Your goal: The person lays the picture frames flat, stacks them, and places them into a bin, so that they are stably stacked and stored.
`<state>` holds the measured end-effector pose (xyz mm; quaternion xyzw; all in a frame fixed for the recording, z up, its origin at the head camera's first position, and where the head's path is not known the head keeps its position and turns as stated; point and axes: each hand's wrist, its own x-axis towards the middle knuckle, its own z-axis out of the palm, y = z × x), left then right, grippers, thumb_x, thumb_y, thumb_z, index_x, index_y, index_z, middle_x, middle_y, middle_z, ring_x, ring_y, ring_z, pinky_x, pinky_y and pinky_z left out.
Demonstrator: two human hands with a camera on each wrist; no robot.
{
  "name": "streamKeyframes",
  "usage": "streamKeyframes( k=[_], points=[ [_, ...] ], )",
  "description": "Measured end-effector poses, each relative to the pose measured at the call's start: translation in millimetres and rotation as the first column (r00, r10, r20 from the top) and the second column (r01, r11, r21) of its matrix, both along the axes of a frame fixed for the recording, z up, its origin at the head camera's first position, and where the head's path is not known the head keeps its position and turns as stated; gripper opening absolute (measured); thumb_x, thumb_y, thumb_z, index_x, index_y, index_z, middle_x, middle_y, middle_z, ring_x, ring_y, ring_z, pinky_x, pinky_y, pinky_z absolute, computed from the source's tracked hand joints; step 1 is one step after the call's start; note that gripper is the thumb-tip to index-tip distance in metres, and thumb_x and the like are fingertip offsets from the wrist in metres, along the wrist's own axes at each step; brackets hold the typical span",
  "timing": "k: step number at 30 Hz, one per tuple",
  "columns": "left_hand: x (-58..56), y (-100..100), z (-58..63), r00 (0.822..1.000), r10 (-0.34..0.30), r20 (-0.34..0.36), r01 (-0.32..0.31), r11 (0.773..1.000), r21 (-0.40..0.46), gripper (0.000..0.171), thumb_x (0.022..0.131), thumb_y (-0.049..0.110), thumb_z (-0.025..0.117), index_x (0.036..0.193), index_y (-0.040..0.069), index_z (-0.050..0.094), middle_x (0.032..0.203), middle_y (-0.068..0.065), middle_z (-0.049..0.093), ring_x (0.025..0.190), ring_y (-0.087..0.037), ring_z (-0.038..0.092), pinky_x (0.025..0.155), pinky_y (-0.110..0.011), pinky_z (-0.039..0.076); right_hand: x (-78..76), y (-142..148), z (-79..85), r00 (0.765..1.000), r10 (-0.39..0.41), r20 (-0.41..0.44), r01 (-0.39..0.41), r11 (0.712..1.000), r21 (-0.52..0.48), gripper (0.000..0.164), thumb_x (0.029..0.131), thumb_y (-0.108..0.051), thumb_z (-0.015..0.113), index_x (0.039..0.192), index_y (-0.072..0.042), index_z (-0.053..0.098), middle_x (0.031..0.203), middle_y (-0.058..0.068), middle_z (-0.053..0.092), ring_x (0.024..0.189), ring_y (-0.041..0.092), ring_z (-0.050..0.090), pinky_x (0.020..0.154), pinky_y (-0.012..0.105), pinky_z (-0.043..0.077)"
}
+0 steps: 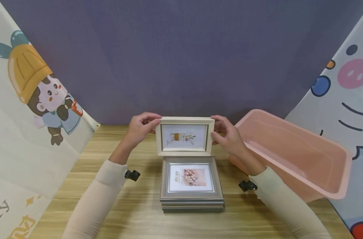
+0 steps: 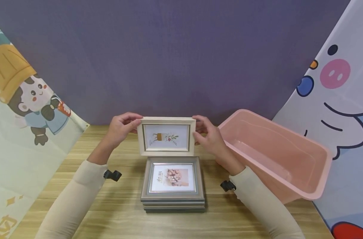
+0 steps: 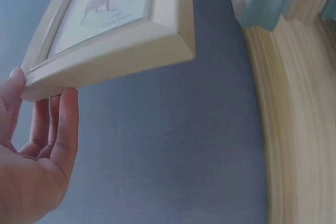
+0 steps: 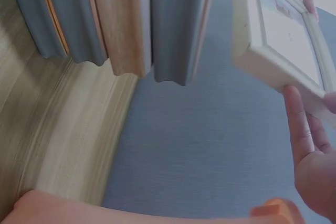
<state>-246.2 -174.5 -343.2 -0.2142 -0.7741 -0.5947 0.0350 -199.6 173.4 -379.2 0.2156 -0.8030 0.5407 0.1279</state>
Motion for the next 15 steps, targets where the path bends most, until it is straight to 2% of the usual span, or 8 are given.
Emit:
streamKeyframes(
  k=[3, 6, 11, 15],
  points=[
    [3.7, 2, 3.1, 0.998, -0.001, 0.07, 0.001, 1.0, 0.006, 0.027, 0.098, 0.019, 0.07, 0.118, 0.0, 0.071, 0.094, 0.006, 0.07, 0.08, -0.01, 0.066, 0.066, -0.032, 0.064, 3.3, 2, 1.8, 1.0, 0.02, 0.024, -0.02, 1.0, 0.0, 0.056, 0.097, -0.001, 0.065, 0.148, -0.016, 0.047, 0.111, 0.023, 0.064, 0.083, 0.014, 0.068, 0.057, 0.037, 0.063],
    [6.6, 3, 3.3, 0.988, -0.005, 0.157, 0.005, 1.0, -0.001, 0.029, 0.098, 0.021, 0.069, 0.121, 0.002, 0.07, 0.101, 0.003, 0.07, 0.085, -0.011, 0.067, 0.068, -0.034, 0.065, 8.8, 3, 3.6, 0.997, 0.046, 0.062, -0.046, 0.999, 0.001, 0.054, 0.098, -0.002, 0.064, 0.148, -0.013, 0.046, 0.109, 0.023, 0.063, 0.079, 0.011, 0.07, 0.056, 0.04, 0.063],
    [12.2, 5, -3.0, 0.956, -0.02, 0.293, 0.028, 0.999, -0.023, 0.031, 0.101, 0.022, 0.065, 0.126, 0.004, 0.067, 0.114, -0.006, 0.068, 0.092, -0.016, 0.069, 0.072, -0.04, 0.065, 16.2, 3, 3.6, 0.983, 0.055, 0.177, -0.057, 0.998, 0.006, 0.048, 0.1, -0.004, 0.061, 0.145, -0.01, 0.046, 0.11, 0.026, 0.063, 0.076, 0.013, 0.071, 0.055, 0.043, 0.063],
    [17.5, 6, -10.4, 0.926, -0.022, 0.378, 0.04, 0.998, -0.039, 0.032, 0.102, 0.024, 0.063, 0.128, 0.005, 0.065, 0.111, -0.007, 0.068, 0.09, -0.019, 0.069, 0.071, -0.041, 0.065, 19.0, 5, 0.4, 0.958, 0.045, 0.285, -0.053, 0.998, 0.022, 0.044, 0.102, -0.005, 0.058, 0.144, -0.01, 0.046, 0.108, 0.026, 0.062, 0.073, 0.018, 0.069, 0.054, 0.044, 0.062]
  ],
)
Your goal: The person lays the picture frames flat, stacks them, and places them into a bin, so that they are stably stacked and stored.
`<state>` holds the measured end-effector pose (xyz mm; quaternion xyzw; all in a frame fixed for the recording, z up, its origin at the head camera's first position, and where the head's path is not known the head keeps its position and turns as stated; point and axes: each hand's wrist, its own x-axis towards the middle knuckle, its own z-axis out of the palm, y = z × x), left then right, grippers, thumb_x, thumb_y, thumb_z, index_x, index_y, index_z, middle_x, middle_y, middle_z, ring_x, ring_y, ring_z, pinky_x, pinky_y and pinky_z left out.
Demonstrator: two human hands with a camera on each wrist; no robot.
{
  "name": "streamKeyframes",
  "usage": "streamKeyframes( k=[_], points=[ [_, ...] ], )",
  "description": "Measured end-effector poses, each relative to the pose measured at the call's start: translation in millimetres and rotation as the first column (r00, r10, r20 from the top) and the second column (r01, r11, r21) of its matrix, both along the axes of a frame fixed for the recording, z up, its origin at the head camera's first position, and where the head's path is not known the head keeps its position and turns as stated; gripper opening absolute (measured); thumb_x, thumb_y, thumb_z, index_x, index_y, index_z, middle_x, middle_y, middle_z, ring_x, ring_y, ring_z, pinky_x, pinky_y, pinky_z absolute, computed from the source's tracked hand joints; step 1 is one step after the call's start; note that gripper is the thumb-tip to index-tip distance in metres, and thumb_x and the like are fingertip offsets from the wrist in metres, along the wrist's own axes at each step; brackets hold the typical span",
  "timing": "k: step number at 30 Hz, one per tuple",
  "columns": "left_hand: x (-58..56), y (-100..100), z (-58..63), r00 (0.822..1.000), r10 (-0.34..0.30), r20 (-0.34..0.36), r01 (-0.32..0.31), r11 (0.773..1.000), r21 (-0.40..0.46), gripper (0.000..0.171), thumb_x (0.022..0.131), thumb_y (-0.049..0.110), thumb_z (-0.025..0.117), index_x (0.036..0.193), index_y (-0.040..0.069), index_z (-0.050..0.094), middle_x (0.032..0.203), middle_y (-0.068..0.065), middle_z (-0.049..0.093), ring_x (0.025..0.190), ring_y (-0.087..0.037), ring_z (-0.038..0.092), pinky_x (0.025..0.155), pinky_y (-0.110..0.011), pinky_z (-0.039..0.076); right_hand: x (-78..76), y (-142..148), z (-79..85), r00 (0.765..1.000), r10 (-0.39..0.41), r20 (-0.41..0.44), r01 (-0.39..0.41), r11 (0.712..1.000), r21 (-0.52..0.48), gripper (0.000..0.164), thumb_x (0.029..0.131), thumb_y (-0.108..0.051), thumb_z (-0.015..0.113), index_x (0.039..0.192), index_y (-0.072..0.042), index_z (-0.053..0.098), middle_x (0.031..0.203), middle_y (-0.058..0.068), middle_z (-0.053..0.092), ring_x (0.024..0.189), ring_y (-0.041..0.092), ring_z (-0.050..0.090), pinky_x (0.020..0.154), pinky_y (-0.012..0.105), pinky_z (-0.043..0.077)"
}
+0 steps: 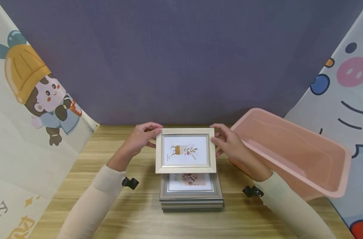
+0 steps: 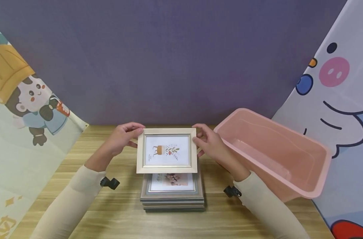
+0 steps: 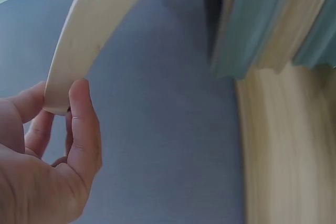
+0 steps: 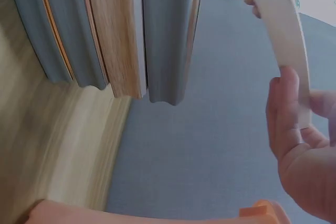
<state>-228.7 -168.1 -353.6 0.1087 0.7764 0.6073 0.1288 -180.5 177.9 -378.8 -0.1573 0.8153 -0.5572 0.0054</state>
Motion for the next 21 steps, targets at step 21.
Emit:
streamKeyframes(
  k=[21],
  points=[
    [13.6, 2, -52.2, 0.973, -0.03, 0.228, 0.047, 0.997, -0.069, 0.033, 0.104, 0.024, 0.06, 0.132, 0.008, 0.063, 0.116, -0.011, 0.065, 0.09, -0.02, 0.071, 0.07, -0.036, 0.064, 13.0, 2, -32.8, 0.961, 0.026, 0.274, -0.046, 0.997, 0.068, 0.044, 0.104, -0.013, 0.056, 0.144, -0.002, 0.043, 0.095, 0.019, 0.063, 0.068, 0.023, 0.068, 0.06, 0.058, 0.061]
  ],
)
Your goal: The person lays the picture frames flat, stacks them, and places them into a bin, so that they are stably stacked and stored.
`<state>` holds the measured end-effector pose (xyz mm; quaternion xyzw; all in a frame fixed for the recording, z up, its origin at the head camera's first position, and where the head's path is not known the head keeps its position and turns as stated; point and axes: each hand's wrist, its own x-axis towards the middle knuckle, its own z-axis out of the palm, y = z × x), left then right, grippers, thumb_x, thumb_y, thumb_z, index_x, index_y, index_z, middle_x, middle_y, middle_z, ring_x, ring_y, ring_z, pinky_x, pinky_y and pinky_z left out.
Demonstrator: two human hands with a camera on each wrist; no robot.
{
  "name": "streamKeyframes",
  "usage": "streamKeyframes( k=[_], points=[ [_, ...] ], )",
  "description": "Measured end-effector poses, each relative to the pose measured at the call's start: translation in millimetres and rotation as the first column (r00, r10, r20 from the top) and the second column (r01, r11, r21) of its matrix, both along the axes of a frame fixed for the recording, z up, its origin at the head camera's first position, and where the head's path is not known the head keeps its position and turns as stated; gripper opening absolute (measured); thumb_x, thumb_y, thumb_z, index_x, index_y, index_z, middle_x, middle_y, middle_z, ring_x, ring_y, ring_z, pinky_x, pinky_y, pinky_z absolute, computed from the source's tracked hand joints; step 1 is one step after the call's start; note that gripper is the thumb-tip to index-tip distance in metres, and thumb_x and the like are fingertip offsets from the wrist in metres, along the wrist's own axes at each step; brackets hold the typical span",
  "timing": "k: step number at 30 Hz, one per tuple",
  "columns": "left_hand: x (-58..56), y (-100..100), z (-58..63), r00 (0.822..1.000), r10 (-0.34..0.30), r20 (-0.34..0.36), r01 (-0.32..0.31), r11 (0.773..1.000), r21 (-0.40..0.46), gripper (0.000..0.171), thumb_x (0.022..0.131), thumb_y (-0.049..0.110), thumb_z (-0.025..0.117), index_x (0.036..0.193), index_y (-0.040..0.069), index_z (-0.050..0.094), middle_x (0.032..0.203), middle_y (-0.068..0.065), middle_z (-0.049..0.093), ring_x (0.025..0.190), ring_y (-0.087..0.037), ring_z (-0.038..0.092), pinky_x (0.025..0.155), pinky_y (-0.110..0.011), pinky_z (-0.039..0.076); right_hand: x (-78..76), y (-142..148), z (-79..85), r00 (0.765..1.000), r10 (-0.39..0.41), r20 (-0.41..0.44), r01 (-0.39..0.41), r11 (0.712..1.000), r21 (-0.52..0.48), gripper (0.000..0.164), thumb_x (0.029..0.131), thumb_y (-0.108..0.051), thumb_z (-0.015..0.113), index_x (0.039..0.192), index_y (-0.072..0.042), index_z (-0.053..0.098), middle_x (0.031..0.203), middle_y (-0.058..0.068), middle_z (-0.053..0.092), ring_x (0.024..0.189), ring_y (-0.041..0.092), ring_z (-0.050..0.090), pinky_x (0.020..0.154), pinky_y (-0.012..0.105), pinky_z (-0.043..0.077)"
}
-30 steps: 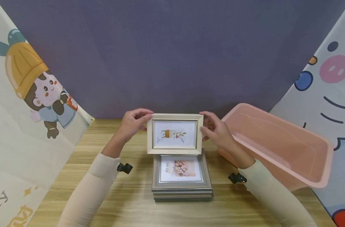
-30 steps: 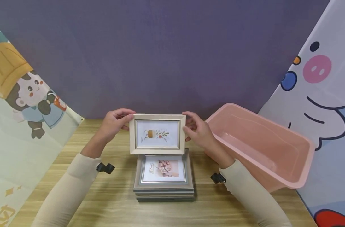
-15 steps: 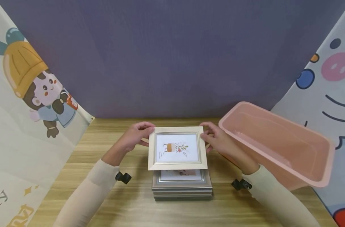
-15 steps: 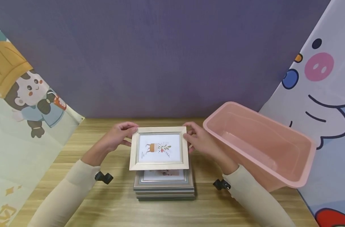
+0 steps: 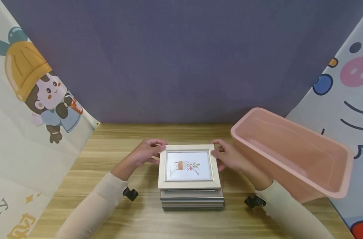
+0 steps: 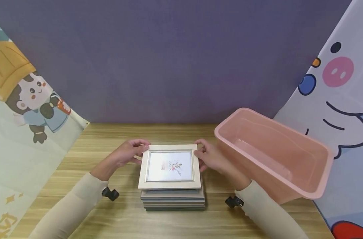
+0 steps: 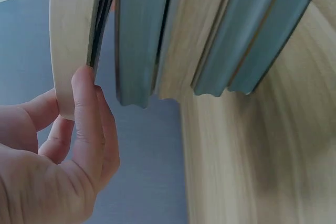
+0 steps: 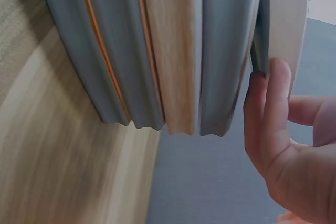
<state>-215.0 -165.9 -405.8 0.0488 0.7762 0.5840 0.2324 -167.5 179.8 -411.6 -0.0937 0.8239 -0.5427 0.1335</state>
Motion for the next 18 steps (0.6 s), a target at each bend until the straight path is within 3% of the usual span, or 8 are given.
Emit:
streamKeyframes(
  k=[6, 11, 18],
  points=[
    [3.8, 1.8, -2.5, 1.0, 0.005, 0.014, -0.005, 1.0, -0.001, 0.032, 0.103, 0.023, 0.061, 0.131, 0.007, 0.064, 0.116, -0.012, 0.064, 0.09, -0.02, 0.071, 0.068, -0.035, 0.064, 2.1, 0.1, -2.5, 0.999, 0.005, 0.031, -0.005, 1.0, 0.01, 0.042, 0.105, -0.014, 0.055, 0.144, -0.003, 0.043, 0.091, 0.016, 0.063, 0.068, 0.022, 0.068, 0.058, 0.051, 0.062],
    [5.7, 3.2, -1.1, 1.0, -0.008, 0.027, 0.008, 1.0, -0.004, 0.031, 0.103, 0.022, 0.061, 0.131, 0.008, 0.064, 0.116, -0.012, 0.062, 0.092, -0.021, 0.07, 0.067, -0.033, 0.064, 4.1, 2.2, -2.8, 0.999, 0.007, 0.048, -0.007, 1.0, 0.008, 0.042, 0.105, -0.013, 0.054, 0.144, -0.003, 0.043, 0.093, 0.018, 0.064, 0.068, 0.023, 0.068, 0.059, 0.052, 0.062],
    [8.8, 2.4, -1.7, 0.999, -0.03, 0.042, 0.03, 1.0, -0.007, 0.032, 0.103, 0.022, 0.061, 0.131, 0.007, 0.063, 0.113, -0.012, 0.061, 0.094, -0.023, 0.068, 0.068, -0.035, 0.064, 8.2, 3.1, -3.5, 0.996, -0.008, 0.085, 0.01, 1.0, -0.019, 0.044, 0.104, -0.011, 0.055, 0.145, -0.002, 0.043, 0.098, 0.019, 0.059, 0.072, 0.022, 0.068, 0.057, 0.042, 0.063]
  ],
)
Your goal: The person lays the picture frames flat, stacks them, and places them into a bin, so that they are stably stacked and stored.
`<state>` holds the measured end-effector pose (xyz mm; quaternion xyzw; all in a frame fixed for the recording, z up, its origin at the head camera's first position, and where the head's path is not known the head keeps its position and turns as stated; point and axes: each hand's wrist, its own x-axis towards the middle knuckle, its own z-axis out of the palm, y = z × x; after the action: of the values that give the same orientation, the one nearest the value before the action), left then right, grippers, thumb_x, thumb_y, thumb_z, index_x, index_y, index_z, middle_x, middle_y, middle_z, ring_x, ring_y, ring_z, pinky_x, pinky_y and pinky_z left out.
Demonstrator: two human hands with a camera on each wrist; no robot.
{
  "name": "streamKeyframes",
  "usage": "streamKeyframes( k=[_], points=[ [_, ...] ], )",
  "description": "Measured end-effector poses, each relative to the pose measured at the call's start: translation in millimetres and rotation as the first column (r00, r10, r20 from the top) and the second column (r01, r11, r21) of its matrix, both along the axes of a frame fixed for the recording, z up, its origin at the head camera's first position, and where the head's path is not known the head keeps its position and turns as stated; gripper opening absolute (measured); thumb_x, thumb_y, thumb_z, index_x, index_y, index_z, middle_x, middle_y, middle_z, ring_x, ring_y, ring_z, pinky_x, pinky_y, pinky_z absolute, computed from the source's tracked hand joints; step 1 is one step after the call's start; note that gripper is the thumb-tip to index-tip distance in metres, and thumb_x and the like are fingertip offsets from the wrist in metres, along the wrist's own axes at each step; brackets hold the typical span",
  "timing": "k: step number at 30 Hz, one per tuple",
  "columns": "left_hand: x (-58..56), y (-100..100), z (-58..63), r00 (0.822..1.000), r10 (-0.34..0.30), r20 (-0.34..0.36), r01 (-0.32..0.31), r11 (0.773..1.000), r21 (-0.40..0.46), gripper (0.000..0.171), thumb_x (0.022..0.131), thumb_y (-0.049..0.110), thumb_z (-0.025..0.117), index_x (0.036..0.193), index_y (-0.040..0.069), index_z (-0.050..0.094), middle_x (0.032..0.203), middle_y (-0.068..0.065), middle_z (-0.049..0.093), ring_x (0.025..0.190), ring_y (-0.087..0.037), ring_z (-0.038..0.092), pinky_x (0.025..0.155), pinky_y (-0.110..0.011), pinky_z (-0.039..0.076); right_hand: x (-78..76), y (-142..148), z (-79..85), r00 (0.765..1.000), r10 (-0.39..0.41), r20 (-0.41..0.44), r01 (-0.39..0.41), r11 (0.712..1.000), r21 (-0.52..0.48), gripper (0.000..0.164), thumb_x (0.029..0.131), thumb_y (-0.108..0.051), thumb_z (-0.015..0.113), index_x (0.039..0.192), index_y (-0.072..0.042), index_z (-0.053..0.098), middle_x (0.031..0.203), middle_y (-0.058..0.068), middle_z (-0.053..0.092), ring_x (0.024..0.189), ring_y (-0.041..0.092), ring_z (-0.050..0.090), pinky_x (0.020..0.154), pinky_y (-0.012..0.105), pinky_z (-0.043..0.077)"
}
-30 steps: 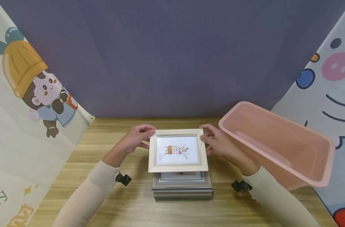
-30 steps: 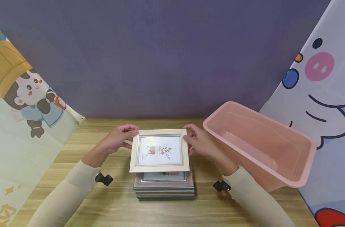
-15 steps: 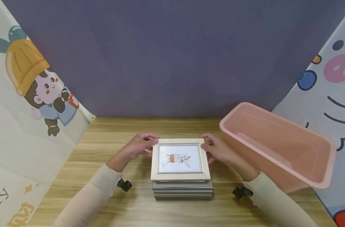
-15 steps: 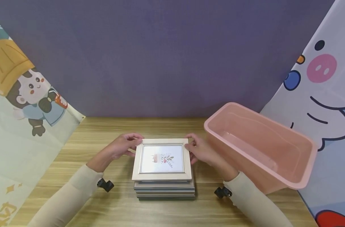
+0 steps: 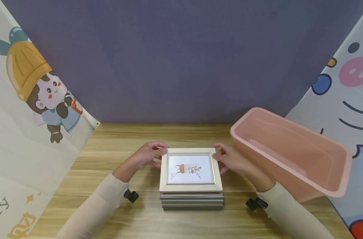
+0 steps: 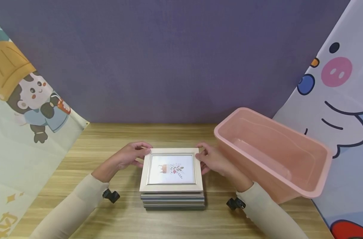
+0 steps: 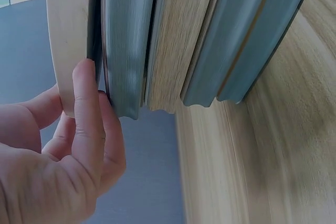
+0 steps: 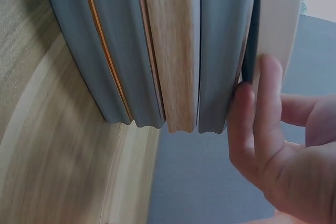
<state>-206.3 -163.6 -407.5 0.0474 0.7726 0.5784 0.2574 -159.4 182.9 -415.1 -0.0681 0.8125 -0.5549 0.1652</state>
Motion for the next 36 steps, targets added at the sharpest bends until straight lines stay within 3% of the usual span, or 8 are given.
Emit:
streamKeyframes(
  k=[7, 15, 23, 26, 32, 36],
  points=[
    [1.0, -2, -2.2, 0.999, -0.026, 0.025, 0.026, 1.0, -0.004, 0.037, 0.101, 0.02, 0.065, 0.135, 0.007, 0.06, 0.117, -0.012, 0.059, 0.1, -0.023, 0.065, 0.074, -0.036, 0.064, 1.4, 1, -3.7, 1.0, -0.001, -0.003, 0.001, 1.0, -0.017, 0.047, 0.102, -0.009, 0.058, 0.146, -0.001, 0.044, 0.102, 0.018, 0.055, 0.079, 0.022, 0.064, 0.059, 0.043, 0.063],
    [3.6, -2, -1.4, 0.998, -0.06, 0.031, 0.059, 0.998, 0.03, 0.045, 0.095, 0.008, 0.07, 0.137, 0.003, 0.056, 0.104, -0.008, 0.055, 0.089, -0.018, 0.062, 0.075, -0.035, 0.063, 2.7, 7, -2.4, 0.999, 0.028, 0.02, -0.026, 0.998, -0.063, 0.055, 0.098, -0.004, 0.064, 0.149, -0.001, 0.043, 0.105, 0.016, 0.046, 0.083, 0.021, 0.058, 0.063, 0.039, 0.064],
    [6.3, -2, -4.5, 0.999, -0.041, 0.014, 0.04, 0.998, 0.052, 0.042, 0.094, 0.006, 0.07, 0.134, 0.0, 0.057, 0.105, -0.007, 0.047, 0.087, -0.016, 0.058, 0.073, -0.032, 0.063, 1.7, 6, -8.4, 1.0, 0.02, 0.004, -0.02, 0.999, -0.05, 0.055, 0.097, -0.002, 0.064, 0.148, 0.001, 0.045, 0.102, 0.015, 0.047, 0.083, 0.021, 0.059, 0.065, 0.042, 0.064],
    [7.0, -3, -5.8, 0.999, -0.035, 0.007, 0.035, 0.999, 0.037, 0.041, 0.095, 0.008, 0.07, 0.134, 0.002, 0.058, 0.106, -0.007, 0.047, 0.088, -0.016, 0.057, 0.077, -0.036, 0.063, 1.7, 4, -11.5, 1.0, 0.014, -0.001, -0.014, 0.999, -0.042, 0.055, 0.097, -0.004, 0.065, 0.148, 0.0, 0.045, 0.103, 0.015, 0.048, 0.082, 0.02, 0.06, 0.065, 0.043, 0.064],
    [8.6, -7, -7.7, 0.999, -0.038, 0.016, 0.038, 0.999, -0.01, 0.044, 0.098, 0.02, 0.068, 0.139, 0.009, 0.056, 0.12, -0.012, 0.051, 0.102, -0.022, 0.059, 0.093, -0.056, 0.059, 4.0, 3, -12.1, 1.0, -0.003, 0.019, 0.004, 1.0, -0.028, 0.058, 0.098, -0.009, 0.065, 0.151, -0.003, 0.042, 0.112, 0.021, 0.049, 0.074, 0.023, 0.064, 0.07, 0.055, 0.063],
    [10.0, -8, -12.0, 0.997, -0.058, 0.054, 0.057, 0.998, 0.022, 0.047, 0.102, 0.024, 0.062, 0.146, 0.011, 0.05, 0.134, -0.018, 0.053, 0.114, -0.028, 0.061, 0.089, -0.053, 0.06, 6.7, 4, -13.2, 0.998, -0.016, 0.061, 0.019, 0.999, -0.041, 0.063, 0.1, -0.014, 0.064, 0.155, -0.002, 0.035, 0.128, 0.029, 0.046, 0.083, 0.027, 0.067, 0.073, 0.056, 0.063]
  ],
)
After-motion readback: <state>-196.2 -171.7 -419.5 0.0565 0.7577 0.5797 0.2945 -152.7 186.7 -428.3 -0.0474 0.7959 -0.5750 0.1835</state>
